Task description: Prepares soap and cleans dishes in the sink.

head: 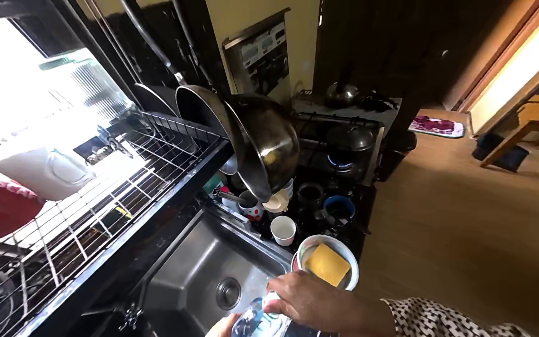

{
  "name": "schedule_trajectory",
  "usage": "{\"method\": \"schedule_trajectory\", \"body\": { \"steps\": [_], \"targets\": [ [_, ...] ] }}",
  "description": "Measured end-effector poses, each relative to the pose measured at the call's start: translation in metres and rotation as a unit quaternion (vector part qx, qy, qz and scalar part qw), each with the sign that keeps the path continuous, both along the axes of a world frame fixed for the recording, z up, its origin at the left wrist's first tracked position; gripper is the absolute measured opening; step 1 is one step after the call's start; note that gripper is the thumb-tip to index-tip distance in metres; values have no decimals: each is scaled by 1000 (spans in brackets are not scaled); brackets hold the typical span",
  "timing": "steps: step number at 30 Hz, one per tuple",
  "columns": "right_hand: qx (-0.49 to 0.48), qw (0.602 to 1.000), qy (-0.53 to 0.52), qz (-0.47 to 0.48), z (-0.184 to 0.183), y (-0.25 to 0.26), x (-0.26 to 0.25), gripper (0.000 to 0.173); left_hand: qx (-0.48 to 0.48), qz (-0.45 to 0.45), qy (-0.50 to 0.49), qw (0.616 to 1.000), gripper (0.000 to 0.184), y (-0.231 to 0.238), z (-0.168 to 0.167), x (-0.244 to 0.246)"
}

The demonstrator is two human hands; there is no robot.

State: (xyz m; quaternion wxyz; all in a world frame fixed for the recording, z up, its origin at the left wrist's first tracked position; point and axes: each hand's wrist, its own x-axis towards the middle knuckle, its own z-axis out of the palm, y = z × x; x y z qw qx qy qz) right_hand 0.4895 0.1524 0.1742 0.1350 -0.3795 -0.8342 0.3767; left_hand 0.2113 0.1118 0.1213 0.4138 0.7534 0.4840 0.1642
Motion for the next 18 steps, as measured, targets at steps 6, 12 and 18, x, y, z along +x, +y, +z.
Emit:
{"method": "schedule_trajectory", "body": {
  "steps": [6,12,18],
  "targets": [
    [-19,999,51,2,0,11,7,45,62,43,24,997,66,10,-2,16],
    [59,994,68,-69,8,21,17,44,223,99,53,968,63,18,1,47],
    [-14,984,-2,-178,16,33,31,56,430,181,157,870,59,42,-15,84]
  ]
}}
